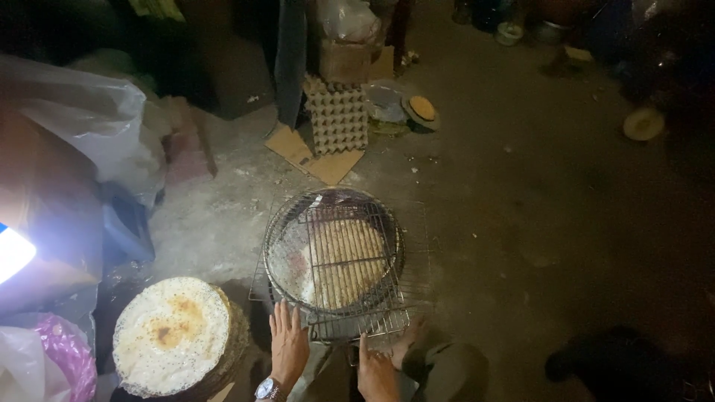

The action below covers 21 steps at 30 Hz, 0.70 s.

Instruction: Grilling large rice crackers over a charcoal fire, flipping and rotating them for even cooking.

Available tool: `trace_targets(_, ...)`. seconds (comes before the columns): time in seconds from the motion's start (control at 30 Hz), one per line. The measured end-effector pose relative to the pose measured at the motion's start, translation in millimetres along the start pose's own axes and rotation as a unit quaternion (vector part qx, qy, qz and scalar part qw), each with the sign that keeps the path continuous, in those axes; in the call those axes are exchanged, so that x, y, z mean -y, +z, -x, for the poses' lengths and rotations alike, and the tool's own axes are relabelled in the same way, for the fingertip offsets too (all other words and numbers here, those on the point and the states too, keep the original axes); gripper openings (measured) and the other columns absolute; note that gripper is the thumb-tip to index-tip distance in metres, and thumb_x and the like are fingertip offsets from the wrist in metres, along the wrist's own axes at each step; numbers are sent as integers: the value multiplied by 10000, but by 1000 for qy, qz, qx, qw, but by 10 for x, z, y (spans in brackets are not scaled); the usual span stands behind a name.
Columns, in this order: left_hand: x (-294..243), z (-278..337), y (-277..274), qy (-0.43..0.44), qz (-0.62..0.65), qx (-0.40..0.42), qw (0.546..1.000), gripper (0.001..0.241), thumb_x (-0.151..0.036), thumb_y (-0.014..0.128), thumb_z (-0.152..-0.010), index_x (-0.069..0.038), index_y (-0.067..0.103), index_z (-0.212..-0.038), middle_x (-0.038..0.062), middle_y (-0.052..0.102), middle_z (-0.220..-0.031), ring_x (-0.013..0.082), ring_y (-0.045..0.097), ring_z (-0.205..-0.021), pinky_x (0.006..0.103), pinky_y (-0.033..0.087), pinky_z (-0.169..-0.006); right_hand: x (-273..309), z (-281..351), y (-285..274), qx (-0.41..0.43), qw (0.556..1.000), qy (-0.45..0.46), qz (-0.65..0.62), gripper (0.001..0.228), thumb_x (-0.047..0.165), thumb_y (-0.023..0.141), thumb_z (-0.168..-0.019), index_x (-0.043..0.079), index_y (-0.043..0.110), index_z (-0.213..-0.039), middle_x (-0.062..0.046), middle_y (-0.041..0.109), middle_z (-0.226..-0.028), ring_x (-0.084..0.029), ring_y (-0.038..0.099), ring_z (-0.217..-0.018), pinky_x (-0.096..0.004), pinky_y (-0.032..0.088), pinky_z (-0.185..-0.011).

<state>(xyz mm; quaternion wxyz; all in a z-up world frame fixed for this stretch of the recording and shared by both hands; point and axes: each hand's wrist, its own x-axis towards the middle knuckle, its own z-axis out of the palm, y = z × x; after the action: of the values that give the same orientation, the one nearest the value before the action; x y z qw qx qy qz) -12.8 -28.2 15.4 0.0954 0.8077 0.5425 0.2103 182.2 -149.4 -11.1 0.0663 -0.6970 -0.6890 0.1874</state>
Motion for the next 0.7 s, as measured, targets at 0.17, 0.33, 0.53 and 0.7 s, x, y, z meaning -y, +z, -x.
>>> trace_targets(0.17,31,-49,44,37,-19,-27,999,631,-138,587,-765,21,382,-1341,303,222,-1487,464,151,-1422,569,138,-1141,67,21,-129,40,999,30,0,676,80,452,-915,-118,92,-1451,-201,607,-946,-347,581,-792,-469,436,-805)
trace_targets(0.33,47,-73,60,39,-35,-32,998,683,-142,596,-729,12,373,-1355,303,214,-1500,450,141,-1432,558,117,-1152,63,37,-101,7,1000,2,5,673,65,476,-902,-158,117,-1426,-191,610,-872,-322,580,-743,-475,447,-787)
trace_targets(0.53,70,-80,84,39,-50,-36,997,711,-148,590,-730,0,340,-1379,279,187,-1520,436,130,-1437,552,108,-1150,43,0,-114,39,999,11,1,706,47,453,-886,-137,60,-1443,-174,584,-881,-315,549,-754,-482,424,-787)
trace_targets(0.7,88,-71,116,40,-66,-34,996,727,-150,591,-712,4,333,-1374,276,167,-1526,441,116,-1437,569,103,-1145,52,5,-129,34,999,16,-12,703,50,470,-882,-144,84,-1436,-176,605,-861,-318,551,-726,-449,438,-738)
